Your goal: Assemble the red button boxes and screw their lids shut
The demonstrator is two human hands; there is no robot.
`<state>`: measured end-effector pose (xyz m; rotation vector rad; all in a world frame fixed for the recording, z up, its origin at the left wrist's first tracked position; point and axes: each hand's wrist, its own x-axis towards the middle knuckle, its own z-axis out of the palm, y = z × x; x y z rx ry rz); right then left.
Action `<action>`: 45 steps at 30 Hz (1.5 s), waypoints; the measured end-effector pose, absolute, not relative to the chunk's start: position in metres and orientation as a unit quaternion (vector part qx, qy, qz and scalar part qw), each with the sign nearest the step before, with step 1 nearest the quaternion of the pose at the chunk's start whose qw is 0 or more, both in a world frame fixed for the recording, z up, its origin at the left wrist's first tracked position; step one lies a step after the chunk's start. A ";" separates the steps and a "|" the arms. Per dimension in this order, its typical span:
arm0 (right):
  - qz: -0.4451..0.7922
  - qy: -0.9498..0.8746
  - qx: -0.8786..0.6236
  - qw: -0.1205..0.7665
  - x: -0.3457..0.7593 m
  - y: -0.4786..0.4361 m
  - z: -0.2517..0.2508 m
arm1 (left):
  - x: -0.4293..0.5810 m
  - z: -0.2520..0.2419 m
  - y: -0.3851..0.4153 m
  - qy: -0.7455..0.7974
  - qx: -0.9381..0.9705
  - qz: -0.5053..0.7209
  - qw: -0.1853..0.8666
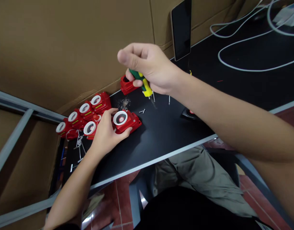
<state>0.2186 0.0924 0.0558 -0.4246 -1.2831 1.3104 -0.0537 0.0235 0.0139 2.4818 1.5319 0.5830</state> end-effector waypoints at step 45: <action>0.292 -0.867 -0.378 0.145 0.249 0.099 0.069 | -0.065 0.020 0.031 0.295 0.935 0.192 0.053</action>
